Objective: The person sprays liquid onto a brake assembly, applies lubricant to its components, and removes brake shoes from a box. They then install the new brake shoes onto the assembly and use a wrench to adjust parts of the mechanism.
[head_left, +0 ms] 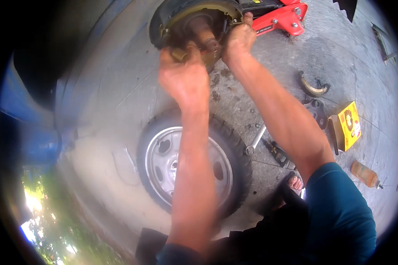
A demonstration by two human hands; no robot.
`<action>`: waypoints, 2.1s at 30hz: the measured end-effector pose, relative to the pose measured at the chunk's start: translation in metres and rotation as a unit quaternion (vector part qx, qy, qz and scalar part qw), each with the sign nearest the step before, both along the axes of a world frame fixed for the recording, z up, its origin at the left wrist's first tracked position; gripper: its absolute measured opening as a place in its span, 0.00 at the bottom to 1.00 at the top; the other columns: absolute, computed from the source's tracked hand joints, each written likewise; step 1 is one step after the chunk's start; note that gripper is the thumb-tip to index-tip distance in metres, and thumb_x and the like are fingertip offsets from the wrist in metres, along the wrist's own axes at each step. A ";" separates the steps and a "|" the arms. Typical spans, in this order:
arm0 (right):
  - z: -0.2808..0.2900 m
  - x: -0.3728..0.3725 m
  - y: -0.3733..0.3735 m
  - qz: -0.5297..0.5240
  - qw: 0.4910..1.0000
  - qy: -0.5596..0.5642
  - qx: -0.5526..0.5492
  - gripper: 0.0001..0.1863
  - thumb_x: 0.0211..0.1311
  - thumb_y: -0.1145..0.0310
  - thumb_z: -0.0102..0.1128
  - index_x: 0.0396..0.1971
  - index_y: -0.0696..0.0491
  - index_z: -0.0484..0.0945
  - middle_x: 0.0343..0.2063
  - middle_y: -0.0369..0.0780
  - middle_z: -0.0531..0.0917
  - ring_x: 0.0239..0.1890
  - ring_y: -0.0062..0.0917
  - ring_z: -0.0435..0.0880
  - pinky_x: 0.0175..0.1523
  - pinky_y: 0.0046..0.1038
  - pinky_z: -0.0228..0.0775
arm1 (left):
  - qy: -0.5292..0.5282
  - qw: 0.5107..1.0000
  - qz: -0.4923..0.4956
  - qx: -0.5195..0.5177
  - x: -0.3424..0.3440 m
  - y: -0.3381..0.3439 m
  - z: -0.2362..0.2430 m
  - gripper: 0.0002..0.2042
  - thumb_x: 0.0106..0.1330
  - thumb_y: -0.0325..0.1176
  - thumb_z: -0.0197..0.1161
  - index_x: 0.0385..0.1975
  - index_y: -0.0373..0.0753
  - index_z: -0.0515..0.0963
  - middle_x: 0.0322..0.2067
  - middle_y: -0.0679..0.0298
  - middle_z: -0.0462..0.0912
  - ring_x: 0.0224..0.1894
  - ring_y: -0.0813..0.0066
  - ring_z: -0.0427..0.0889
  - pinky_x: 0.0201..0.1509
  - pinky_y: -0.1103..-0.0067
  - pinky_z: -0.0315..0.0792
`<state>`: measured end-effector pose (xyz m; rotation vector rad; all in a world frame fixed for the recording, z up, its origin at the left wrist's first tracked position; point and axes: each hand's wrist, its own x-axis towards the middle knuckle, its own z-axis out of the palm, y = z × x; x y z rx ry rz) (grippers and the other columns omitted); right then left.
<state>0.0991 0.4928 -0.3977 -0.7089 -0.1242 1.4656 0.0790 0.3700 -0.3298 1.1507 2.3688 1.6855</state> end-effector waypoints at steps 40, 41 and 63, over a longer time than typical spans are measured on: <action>0.002 0.041 -0.025 0.224 0.882 -0.306 0.281 0.17 0.47 0.77 0.59 0.40 0.61 0.72 0.31 0.36 0.80 0.31 0.19 0.76 0.37 0.23 0.70 | -0.029 0.997 0.071 0.010 -0.022 0.014 -0.030 0.18 0.56 0.28 0.60 0.40 0.22 0.64 0.35 0.52 0.77 0.35 0.64 0.79 0.36 0.71 0.74; 0.004 0.040 -0.030 0.216 0.877 -0.336 0.268 0.21 0.53 0.64 0.59 0.41 0.65 0.69 0.32 0.39 0.79 0.32 0.22 0.74 0.37 0.24 0.70 | 0.073 0.993 0.089 0.032 -0.016 0.012 -0.031 0.18 0.56 0.28 0.60 0.40 0.23 0.64 0.34 0.52 0.77 0.36 0.64 0.78 0.37 0.71 0.73; -0.007 0.026 -0.028 0.171 0.901 -0.299 0.262 0.17 0.52 0.85 0.54 0.42 0.59 0.64 0.28 0.38 0.79 0.28 0.20 0.77 0.31 0.21 0.69 | 0.439 0.871 -0.081 -0.204 -0.042 -0.004 -0.010 0.05 0.51 0.27 0.58 0.20 0.36 0.80 0.19 0.52 0.80 0.25 0.53 0.81 0.33 0.66 0.75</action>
